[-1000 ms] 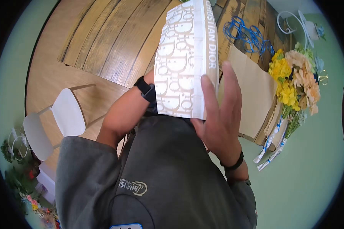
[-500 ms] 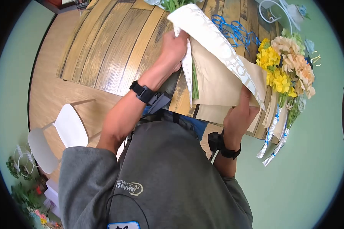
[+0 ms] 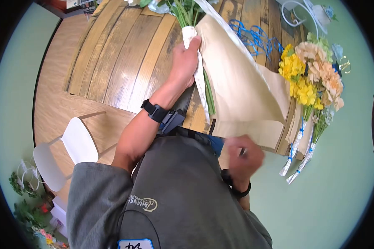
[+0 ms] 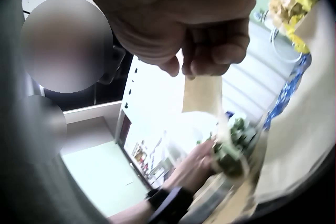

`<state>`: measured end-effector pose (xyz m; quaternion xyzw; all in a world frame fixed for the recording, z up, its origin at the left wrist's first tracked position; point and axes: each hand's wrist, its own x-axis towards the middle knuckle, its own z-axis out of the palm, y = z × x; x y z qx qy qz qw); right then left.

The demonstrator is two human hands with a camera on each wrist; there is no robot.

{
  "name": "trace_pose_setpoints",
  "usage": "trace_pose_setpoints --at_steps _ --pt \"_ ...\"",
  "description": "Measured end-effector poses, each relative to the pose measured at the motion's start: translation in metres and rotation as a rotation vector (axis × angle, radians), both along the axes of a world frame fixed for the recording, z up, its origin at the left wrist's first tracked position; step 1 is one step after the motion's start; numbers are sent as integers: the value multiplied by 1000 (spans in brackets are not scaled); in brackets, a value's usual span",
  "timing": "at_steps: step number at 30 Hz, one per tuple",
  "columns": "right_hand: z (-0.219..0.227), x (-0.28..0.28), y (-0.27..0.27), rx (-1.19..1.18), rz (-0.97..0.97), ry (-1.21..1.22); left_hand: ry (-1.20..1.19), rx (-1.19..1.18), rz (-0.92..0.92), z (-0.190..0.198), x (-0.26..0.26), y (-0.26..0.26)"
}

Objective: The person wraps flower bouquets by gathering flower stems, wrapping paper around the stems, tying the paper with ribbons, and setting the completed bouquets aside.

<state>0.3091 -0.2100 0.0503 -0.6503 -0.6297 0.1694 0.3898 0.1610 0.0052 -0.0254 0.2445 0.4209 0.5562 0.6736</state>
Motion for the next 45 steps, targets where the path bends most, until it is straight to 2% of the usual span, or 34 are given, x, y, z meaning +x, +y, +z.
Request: trace_pose_setpoints --at_steps 1,2,4,6,9,10,11,13,15,17,19,20,22,23,24,25,26,28,33,35,37,38,39,41,43,44,45 --pt "13 -18 6 30 204 -27 46 10 12 -2 4 2" --pt "8 -27 7 50 196 -38 35 10 88 -1 13 3" --pt "-2 -33 16 67 186 -54 40 20 102 -4 18 4" --pt "-13 -34 36 2 -6 -274 50 45 135 -1 17 3" --pt "-40 -30 52 18 14 -275 139 32 158 -13 19 8" --pt "-46 -29 56 115 22 -289 139 9 153 -18 18 9" --pt "-49 -30 58 114 31 -289 138 7 162 -19 20 9" --pt "-52 -31 60 191 39 -311 153 287 233 -22 25 8" --pt "-56 -30 63 221 55 -297 188 341 198 -18 24 3" --pt "-61 -29 64 252 66 -285 -88 206 148 -15 25 0" --pt "-65 -28 63 125 30 -56 -85 198 114 -9 22 -3" --pt "-64 -27 64 122 31 -56 -79 190 80 -5 19 -4" --pt "-57 -24 69 -2 13 209 -107 158 63 -1 15 -5" --pt "-54 -24 69 -3 17 210 -134 130 44 -1 12 -6" --pt "-50 -24 69 -109 1 290 -135 131 48 -2 6 -8" --pt "-48 -23 68 -214 -17 369 -303 67 -19 -5 -2 -10" --pt "-48 -23 68 -213 -13 367 -471 5 -86 -7 -6 -13" --pt "-51 -22 69 -327 -60 508 -458 22 -97 -11 -6 -20" --pt "-52 -22 69 -390 -39 553 -376 101 -40 -17 -4 -31" --pt "-64 -20 65 -415 -16 556 -408 152 -23 -38 -1 -36" --pt "-79 -21 60 24 -11 -38 -440 204 -9 -42 -2 -40" --pt "-62 -22 57 -84 15 -35 -183 257 -29 -40 -4 -43" --pt "-41 -26 56 -84 14 -34 74 306 -48 -39 -5 -45" --pt "-10 -31 50 -182 95 -47 -6 322 20 -32 3 -42" --pt "14 -28 43 181 256 -156 -91 332 89 -37 7 -37" --pt "27 -30 49 327 238 -310 117 394 67 -48 8 -32" --pt "37 -29 56 322 236 -312 324 455 44 -49 7 -28"
